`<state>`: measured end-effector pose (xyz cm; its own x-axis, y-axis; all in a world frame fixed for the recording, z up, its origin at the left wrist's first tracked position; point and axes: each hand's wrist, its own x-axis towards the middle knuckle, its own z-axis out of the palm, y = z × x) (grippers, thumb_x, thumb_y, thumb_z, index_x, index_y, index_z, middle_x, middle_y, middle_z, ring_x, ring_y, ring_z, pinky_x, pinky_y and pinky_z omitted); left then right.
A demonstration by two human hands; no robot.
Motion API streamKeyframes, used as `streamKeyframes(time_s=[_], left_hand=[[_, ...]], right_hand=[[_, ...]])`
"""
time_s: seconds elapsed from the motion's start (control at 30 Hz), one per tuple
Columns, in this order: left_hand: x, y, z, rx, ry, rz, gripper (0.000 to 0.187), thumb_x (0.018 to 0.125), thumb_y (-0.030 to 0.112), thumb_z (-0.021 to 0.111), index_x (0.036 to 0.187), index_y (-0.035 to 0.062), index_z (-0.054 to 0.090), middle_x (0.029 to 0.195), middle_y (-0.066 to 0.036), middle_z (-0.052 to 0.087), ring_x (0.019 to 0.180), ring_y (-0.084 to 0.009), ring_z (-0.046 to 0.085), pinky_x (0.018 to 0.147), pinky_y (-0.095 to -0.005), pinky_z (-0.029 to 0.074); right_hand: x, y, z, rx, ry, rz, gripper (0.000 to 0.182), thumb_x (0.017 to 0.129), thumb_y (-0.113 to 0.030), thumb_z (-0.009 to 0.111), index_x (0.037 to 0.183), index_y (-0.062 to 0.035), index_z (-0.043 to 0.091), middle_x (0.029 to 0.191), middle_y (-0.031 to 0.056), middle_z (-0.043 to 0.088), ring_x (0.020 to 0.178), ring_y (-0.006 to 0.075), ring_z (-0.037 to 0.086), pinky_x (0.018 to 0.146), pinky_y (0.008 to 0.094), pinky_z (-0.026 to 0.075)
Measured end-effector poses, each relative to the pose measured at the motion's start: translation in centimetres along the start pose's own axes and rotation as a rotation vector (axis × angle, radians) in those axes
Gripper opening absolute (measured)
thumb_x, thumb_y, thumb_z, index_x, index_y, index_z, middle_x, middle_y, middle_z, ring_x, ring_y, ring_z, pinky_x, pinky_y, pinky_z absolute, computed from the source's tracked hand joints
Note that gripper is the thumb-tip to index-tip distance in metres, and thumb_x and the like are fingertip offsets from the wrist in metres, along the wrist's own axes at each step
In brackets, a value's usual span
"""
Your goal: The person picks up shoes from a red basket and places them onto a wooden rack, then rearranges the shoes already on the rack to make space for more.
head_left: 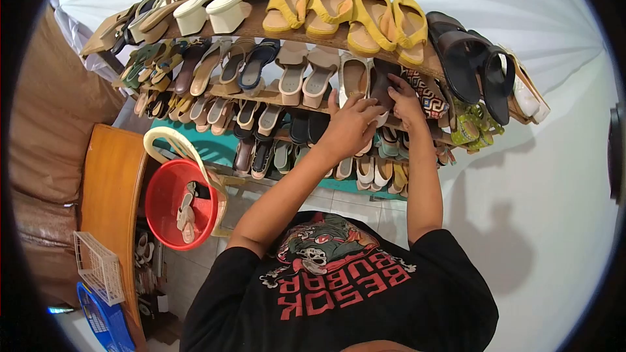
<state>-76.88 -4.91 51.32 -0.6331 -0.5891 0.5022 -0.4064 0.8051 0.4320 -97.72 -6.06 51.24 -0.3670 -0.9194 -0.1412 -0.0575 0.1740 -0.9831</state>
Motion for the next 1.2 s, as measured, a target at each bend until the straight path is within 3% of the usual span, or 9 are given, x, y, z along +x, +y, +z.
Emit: streamKeyframes(time_s=[0.17,0.43,0.6,0.67,0.73,1.0,1.1,1.17,1.2], left_hand=[[-0.5,-0.6,0.4,-0.056,-0.041,-0.016,0.042,0.082,0.015,0.065,0.123,0.0174,0.059,0.131,-0.006,0.052,0.124,-0.0276,0.049,0.107,-0.0668,0.015],[-1.1,-1.1,1.1,-0.143,0.031,-0.005,0.045,0.077,0.011,0.067,0.122,0.0131,0.060,0.133,-0.013,0.048,0.125,-0.0337,0.046,0.103,-0.0483,0.033],[-1.4,-0.7,1.9,-0.095,0.054,-0.030,0.051,0.075,0.010,0.066,0.125,0.0113,0.057,0.137,-0.013,0.044,0.131,-0.0332,0.038,0.106,-0.0605,0.025],[-1.7,-0.7,2.1,-0.065,0.040,-0.029,0.055,0.074,0.011,0.067,0.128,0.0116,0.055,0.139,-0.013,0.042,0.132,-0.0332,0.037,0.107,-0.0627,0.023],[-1.8,-0.9,2.0,-0.051,-0.003,-0.010,0.065,0.073,0.013,0.068,0.135,0.0125,0.047,0.144,-0.012,0.037,0.135,-0.0334,0.034,0.107,-0.0679,0.017],[-3.6,-1.7,0.5,-0.023,-0.092,0.069,0.065,0.078,0.018,0.069,0.138,0.0141,0.046,0.149,-0.010,0.035,0.143,-0.0326,0.025,0.109,-0.0683,0.012],[-5.6,-3.4,-1.3,-0.115,-0.122,0.198,0.056,0.082,0.016,0.066,0.135,0.0137,0.050,0.147,-0.009,0.039,0.142,-0.0304,0.028,0.109,-0.0667,0.014],[-8.4,-5.0,-2.6,-0.179,-0.130,0.288,0.051,0.083,0.014,0.064,0.133,0.0134,0.052,0.145,-0.008,0.042,0.139,-0.0288,0.033,0.110,-0.0649,0.016],[-10.7,-6.4,-2.4,-0.272,-0.159,0.229,0.047,0.085,0.013,0.062,0.131,0.0130,0.054,0.141,-0.009,0.047,0.135,-0.0278,0.039,0.111,-0.0597,0.020]], right_hand=[[0.5,1.7,0.8,-0.181,0.063,-0.195,0.040,0.096,-0.010,0.051,0.137,-0.0051,0.049,0.129,0.0163,0.057,0.114,0.0233,0.056,0.096,0.0316,0.043],[-0.7,2.5,2.2,-0.148,0.154,-0.338,0.049,0.091,-0.008,0.062,0.134,0.0070,0.045,0.135,0.0195,0.052,0.123,0.0237,0.050,0.102,0.0321,0.038],[-2.7,2.4,3.3,0.072,0.168,-0.378,0.050,0.090,-0.003,0.060,0.136,0.0053,0.043,0.134,0.0228,0.052,0.120,0.0234,0.053,0.099,0.0313,0.042],[-5.1,0.4,3.8,-0.121,0.168,-0.191,0.044,0.090,-0.002,0.058,0.133,0.0039,0.047,0.134,0.0200,0.053,0.113,0.0207,0.058,0.091,0.0289,0.047],[-5.2,0.7,3.9,-0.176,0.156,-0.268,0.041,0.091,-0.002,0.058,0.130,0.0032,0.050,0.135,0.0181,0.053,0.111,0.0197,0.059,0.090,0.0286,0.048],[-6.4,1.2,5.2,-0.167,0.134,-0.393,0.032,0.090,-0.002,0.056,0.122,0.0018,0.058,0.136,0.0127,0.055,0.110,0.0169,0.060,0.090,0.0272,0.048],[-7.0,2.0,5.7,-0.358,0.209,-0.484,0.031,0.088,0.000,0.056,0.119,0.0018,0.060,0.136,0.0108,0.056,0.095,0.0130,0.061,0.081,0.0255,0.049],[-7.6,2.2,6.1,-0.474,0.268,-0.603,0.036,0.088,0.003,0.057,0.124,0.0021,0.058,0.130,0.0050,0.061,0.055,0.0029,0.036,0.051,0.0202,0.033],[-8.1,1.9,6.5,-0.445,0.284,-0.576,0.035,0.087,0.003,0.056,0.122,0.0027,0.060,0.129,0.0050,0.062,0.055,0.0033,0.037,0.052,0.0200,0.034]])
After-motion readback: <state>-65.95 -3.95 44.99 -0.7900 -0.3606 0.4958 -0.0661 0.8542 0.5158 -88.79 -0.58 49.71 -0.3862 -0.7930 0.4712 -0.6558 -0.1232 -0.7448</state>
